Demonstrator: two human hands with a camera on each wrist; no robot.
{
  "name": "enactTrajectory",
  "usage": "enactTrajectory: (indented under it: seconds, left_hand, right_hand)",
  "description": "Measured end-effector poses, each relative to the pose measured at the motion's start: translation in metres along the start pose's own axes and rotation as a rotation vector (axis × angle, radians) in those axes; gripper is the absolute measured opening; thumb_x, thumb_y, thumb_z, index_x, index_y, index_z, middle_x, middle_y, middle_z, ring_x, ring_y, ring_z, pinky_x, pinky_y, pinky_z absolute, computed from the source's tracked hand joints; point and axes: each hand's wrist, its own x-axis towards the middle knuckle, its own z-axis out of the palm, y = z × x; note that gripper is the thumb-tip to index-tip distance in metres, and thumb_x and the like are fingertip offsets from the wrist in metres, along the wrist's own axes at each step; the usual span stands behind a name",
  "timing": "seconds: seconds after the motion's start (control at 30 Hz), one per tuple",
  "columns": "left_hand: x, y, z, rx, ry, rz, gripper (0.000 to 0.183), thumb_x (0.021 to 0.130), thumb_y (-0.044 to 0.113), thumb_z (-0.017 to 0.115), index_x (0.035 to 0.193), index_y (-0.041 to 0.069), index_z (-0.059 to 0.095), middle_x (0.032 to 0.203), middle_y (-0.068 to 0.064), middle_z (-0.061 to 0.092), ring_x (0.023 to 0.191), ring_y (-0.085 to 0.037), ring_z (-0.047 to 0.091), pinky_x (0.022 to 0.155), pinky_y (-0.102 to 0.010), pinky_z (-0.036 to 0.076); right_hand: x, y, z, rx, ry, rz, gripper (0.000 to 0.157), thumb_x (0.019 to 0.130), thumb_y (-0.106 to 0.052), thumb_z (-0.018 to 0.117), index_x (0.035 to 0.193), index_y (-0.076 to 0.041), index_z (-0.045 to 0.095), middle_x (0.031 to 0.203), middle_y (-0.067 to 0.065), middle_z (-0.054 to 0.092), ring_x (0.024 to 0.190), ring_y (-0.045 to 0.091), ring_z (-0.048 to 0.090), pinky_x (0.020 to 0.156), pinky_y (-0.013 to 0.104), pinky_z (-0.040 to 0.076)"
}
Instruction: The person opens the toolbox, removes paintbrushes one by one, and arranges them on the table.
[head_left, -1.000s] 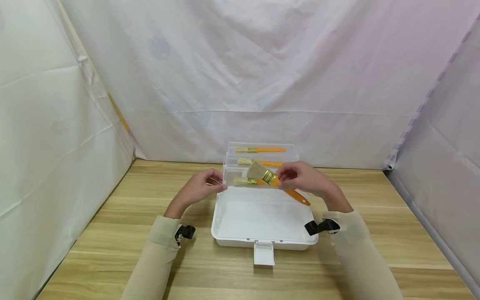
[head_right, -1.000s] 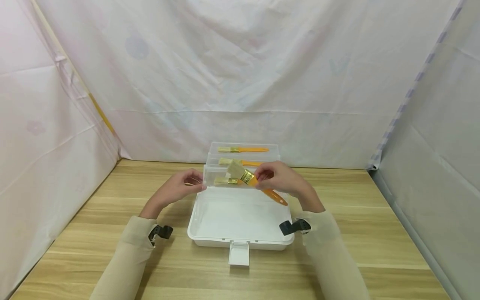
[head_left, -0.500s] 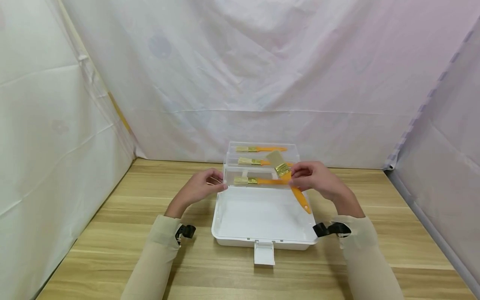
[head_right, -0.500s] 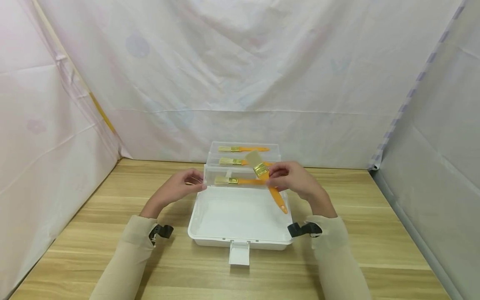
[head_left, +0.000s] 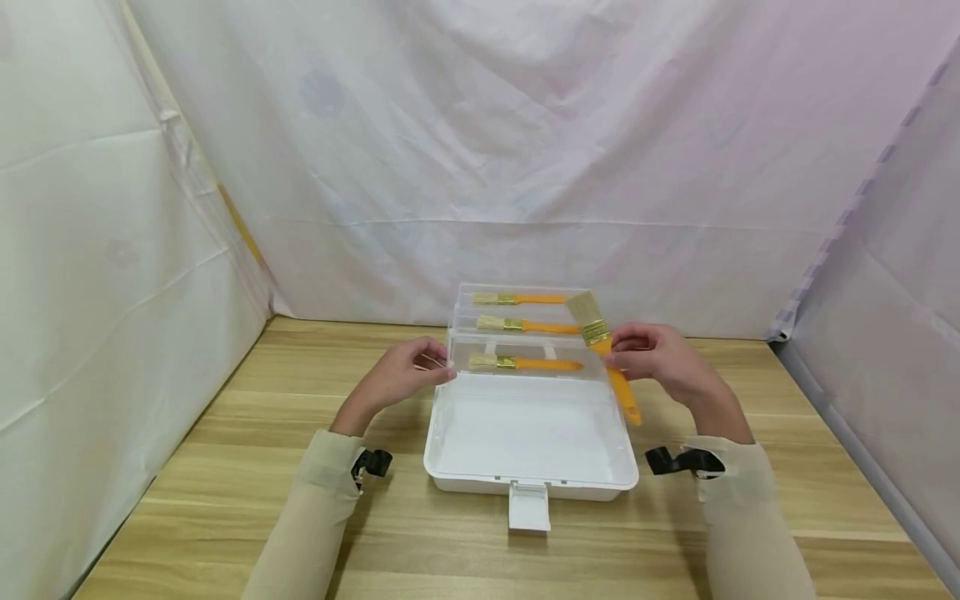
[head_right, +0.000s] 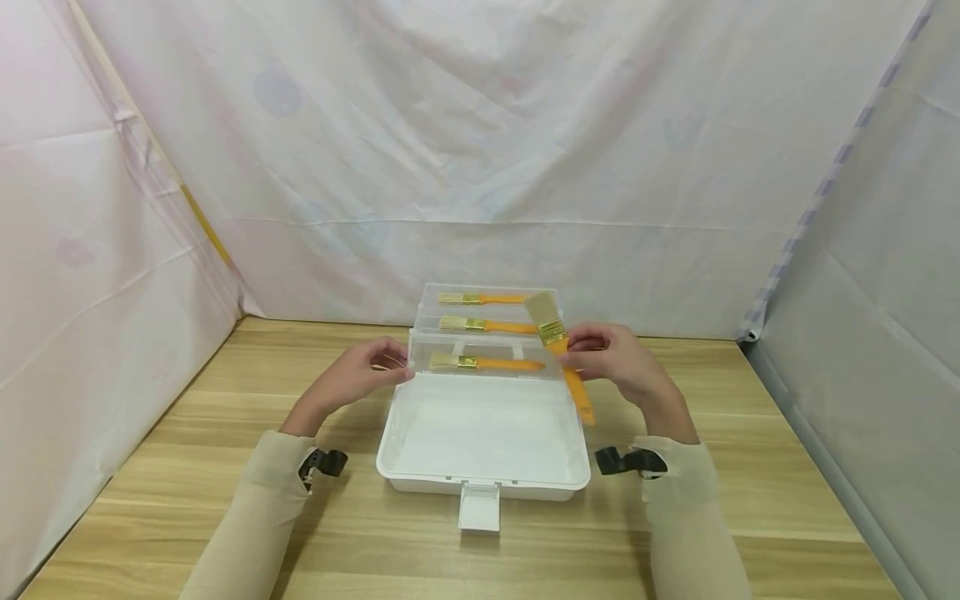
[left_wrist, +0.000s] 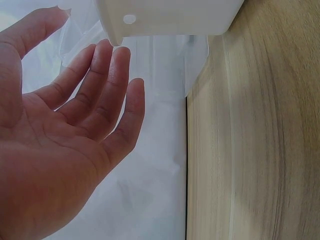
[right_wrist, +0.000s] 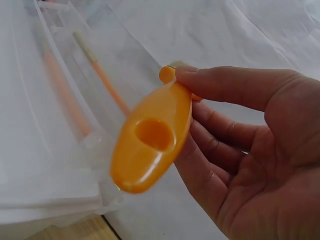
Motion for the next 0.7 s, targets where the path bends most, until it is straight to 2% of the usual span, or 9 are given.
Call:
enactTrajectory:
  seconds: [0.2, 0.4, 0.6, 0.7]
  left_hand:
    - [0.0, -0.001, 0.0, -0.009, 0.0, 0.006, 0.032, 0.1, 0.025, 0.083, 0.122, 0.006, 0.071, 0.113, -0.006, 0.074, 0.11, -0.026, 0.072, 0.094, -0.044, 0.06]
    - [-0.001, 0.0, -0.001, -0.013, 0.0, 0.003, 0.033, 0.1, 0.028, 0.082, 0.121, 0.005, 0.071, 0.113, -0.008, 0.074, 0.11, -0.027, 0.071, 0.095, -0.046, 0.059]
    - [-0.001, 0.0, -0.001, -0.021, -0.003, 0.004, 0.035, 0.101, 0.029, 0.082, 0.122, 0.004, 0.071, 0.113, -0.009, 0.074, 0.111, -0.029, 0.071, 0.095, -0.047, 0.059]
    - [-0.001, 0.0, -0.001, -0.017, -0.003, 0.004, 0.034, 0.101, 0.029, 0.082, 0.121, 0.004, 0.071, 0.113, -0.008, 0.074, 0.111, -0.028, 0.071, 0.095, -0.046, 0.06]
  right_hand:
    - [-0.003, 0.008, -0.01, 0.023, 0.041, 0.008, 0.037, 0.103, -0.009, 0.078, 0.13, 0.011, 0.061, 0.108, 0.004, 0.074, 0.097, 0.018, 0.073, 0.085, 0.034, 0.064]
    - [-0.004, 0.018, -0.023, 0.075, 0.066, 0.018, 0.029, 0.105, -0.008, 0.075, 0.126, 0.008, 0.062, 0.104, 0.0, 0.074, 0.096, 0.015, 0.075, 0.086, 0.032, 0.064]
    - [-0.001, 0.033, -0.034, 0.111, 0.087, 0.056, 0.017, 0.107, -0.009, 0.073, 0.119, 0.0, 0.067, 0.104, -0.003, 0.074, 0.096, 0.013, 0.074, 0.086, 0.031, 0.062]
    - [0.002, 0.041, -0.039, 0.115, 0.101, 0.085, 0.016, 0.106, -0.01, 0.075, 0.118, -0.002, 0.067, 0.103, -0.005, 0.073, 0.096, 0.013, 0.073, 0.086, 0.031, 0.062]
